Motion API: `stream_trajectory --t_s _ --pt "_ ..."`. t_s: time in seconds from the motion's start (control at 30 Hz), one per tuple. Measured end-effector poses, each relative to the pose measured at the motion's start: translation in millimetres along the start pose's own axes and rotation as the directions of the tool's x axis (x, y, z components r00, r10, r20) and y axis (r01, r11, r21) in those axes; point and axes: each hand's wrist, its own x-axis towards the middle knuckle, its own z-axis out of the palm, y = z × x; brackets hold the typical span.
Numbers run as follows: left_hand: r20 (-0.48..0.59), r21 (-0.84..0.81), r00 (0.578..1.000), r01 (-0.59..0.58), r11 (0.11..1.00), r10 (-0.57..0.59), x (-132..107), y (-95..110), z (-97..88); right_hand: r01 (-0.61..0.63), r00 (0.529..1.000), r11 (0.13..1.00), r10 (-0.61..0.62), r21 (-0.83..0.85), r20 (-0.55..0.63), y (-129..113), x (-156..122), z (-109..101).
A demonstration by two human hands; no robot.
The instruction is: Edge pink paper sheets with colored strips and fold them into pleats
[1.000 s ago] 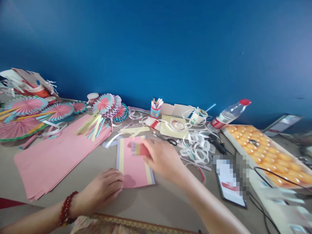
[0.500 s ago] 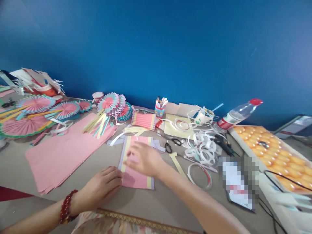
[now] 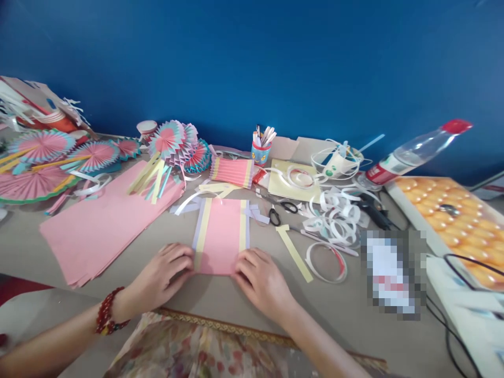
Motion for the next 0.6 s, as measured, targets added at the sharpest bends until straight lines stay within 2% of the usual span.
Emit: stream_trajectory --t_s 0.23,0.6 --pt "0.043 0.007 0.995 0.095 0.995 -0.095 7 1 -6.7 -0.071 0.996 0.996 0.068 -0.053 -0.053 -3 0 2" --pt "0.099 0.081 0.989 0.102 0.991 -0.11 12 -2 -10.2 -0.1 0.994 0.988 0.093 -0.117 -0.064 -4 0 5"
